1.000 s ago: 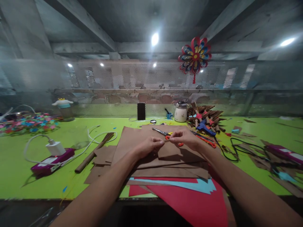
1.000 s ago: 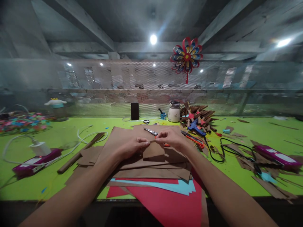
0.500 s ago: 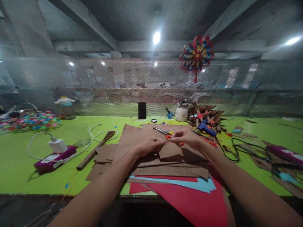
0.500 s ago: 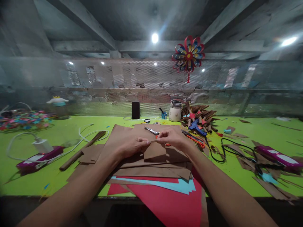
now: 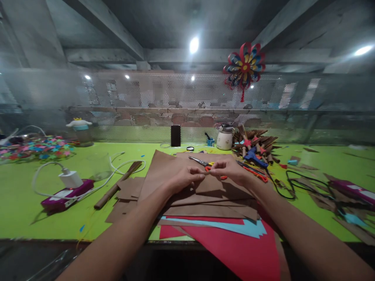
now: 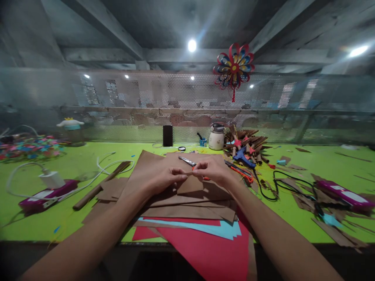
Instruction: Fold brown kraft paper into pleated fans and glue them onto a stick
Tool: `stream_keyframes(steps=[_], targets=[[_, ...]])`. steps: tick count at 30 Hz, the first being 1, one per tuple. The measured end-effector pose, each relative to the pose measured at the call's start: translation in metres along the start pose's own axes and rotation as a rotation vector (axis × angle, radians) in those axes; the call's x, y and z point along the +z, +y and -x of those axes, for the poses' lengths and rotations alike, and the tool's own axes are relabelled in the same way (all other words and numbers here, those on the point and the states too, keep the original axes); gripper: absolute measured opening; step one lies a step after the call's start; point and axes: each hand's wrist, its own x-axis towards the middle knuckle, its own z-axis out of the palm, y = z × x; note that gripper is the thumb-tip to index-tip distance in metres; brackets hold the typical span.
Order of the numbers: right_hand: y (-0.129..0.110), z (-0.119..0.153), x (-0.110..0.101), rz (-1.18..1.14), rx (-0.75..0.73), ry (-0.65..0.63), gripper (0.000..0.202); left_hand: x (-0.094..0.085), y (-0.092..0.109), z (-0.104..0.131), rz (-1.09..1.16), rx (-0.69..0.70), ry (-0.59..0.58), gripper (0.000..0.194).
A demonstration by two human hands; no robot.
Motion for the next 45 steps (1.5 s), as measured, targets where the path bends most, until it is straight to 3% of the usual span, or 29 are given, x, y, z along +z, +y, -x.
stream_keyframes(steps=[9, 13, 15, 20, 24, 27, 29, 31, 38, 45], targets=[[0.004, -0.002, 0.001, -0.008, -0.034, 0.065, 0.029, -0.001, 0.002, 0.001, 0.136, 0.006, -0.009, 0.028], [0.001, -0.001, -0.004, -0.175, -0.111, 0.081, 0.032, -0.003, -0.001, -0.001, 0.329, 0.024, -0.051, 0.027], [-0.002, 0.001, -0.005, -0.201, -0.122, 0.035, 0.032, -0.003, -0.003, -0.001, 0.413, 0.019, -0.09, 0.027], [-0.011, 0.006, 0.001, -0.01, -0.192, -0.231, 0.03, 0.002, -0.001, 0.003, 0.494, 0.035, -0.254, 0.024], [-0.013, 0.008, 0.004, 0.087, -0.242, -0.19, 0.024, 0.003, -0.003, 0.002, 0.41, -0.028, -0.43, 0.033], [-0.013, 0.007, 0.0, 0.14, -0.192, -0.141, 0.029, 0.001, -0.005, -0.003, 0.387, 0.014, -0.261, 0.035], [-0.013, 0.007, -0.001, 0.202, -0.142, -0.165, 0.033, -0.001, -0.003, -0.005, 0.368, 0.071, -0.102, 0.034], [-0.014, 0.006, 0.0, 0.281, -0.103, -0.187, 0.034, 0.0, 0.002, -0.005, 0.311, 0.11, -0.025, 0.034], [0.0, -0.002, 0.008, 0.477, -0.025, -0.047, 0.026, 0.01, 0.021, 0.006, -0.267, 0.037, 0.087, 0.031], [0.018, -0.007, 0.001, 0.539, -0.089, -0.058, 0.028, -0.005, 0.012, 0.003, -0.351, -0.01, -0.046, 0.036]])
